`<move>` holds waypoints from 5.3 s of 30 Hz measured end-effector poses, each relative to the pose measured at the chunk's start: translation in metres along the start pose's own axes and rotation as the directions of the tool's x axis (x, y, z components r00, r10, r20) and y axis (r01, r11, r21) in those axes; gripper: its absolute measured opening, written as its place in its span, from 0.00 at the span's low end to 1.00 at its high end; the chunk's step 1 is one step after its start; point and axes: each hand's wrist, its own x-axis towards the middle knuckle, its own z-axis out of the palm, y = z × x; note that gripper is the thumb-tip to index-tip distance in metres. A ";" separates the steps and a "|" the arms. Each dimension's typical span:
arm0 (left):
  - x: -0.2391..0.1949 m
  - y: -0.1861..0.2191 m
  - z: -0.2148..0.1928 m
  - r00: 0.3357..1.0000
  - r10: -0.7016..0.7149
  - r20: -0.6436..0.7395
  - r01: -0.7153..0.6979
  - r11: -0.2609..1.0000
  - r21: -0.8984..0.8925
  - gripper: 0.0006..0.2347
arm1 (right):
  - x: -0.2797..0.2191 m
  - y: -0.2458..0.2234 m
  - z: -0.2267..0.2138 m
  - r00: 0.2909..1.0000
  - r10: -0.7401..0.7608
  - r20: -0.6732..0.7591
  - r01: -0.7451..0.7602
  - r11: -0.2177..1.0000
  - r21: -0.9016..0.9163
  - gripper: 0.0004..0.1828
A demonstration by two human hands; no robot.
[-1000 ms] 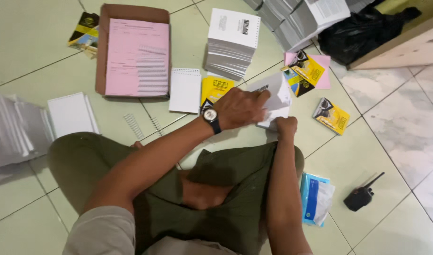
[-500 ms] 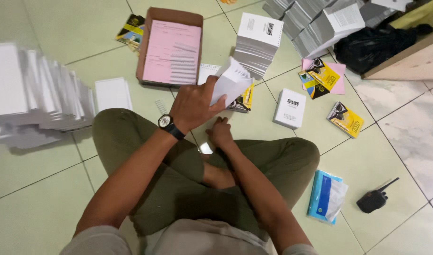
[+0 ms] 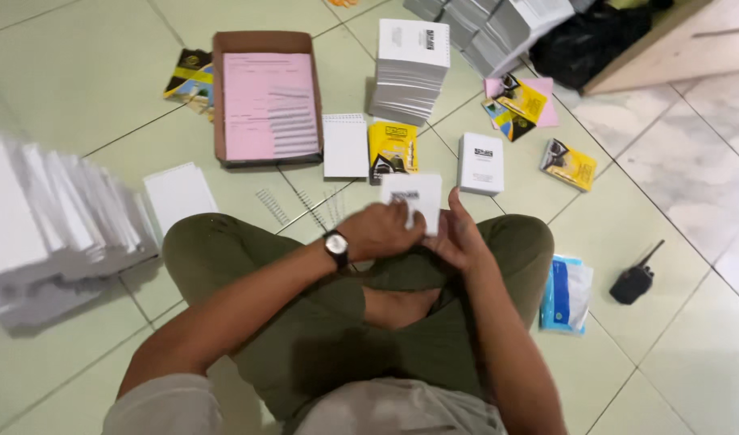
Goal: The person sits on the floor and assembles spiral-bound notebooks by hand. They insert metal spiral coils into the punched holes of stacked paper, then place the assembled notebooks into yellow packaging sleeves.
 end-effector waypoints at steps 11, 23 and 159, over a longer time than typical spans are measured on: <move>-0.016 0.043 0.164 0.968 0.096 0.234 -0.068 0.990 -0.127 0.13 | 0.118 0.003 -0.177 0.893 0.058 -0.446 -0.141 0.978 -0.156 0.31; 0.042 -0.026 0.137 0.817 -0.163 0.553 0.399 0.852 -0.339 0.36 | 0.095 -0.072 -0.110 0.823 -0.342 -0.454 0.201 0.922 -0.331 0.36; 0.124 -0.100 0.158 0.832 -0.300 0.466 0.434 0.876 -0.211 0.16 | 0.138 0.052 -0.110 0.971 -0.239 0.015 0.018 0.013 -1.000 0.26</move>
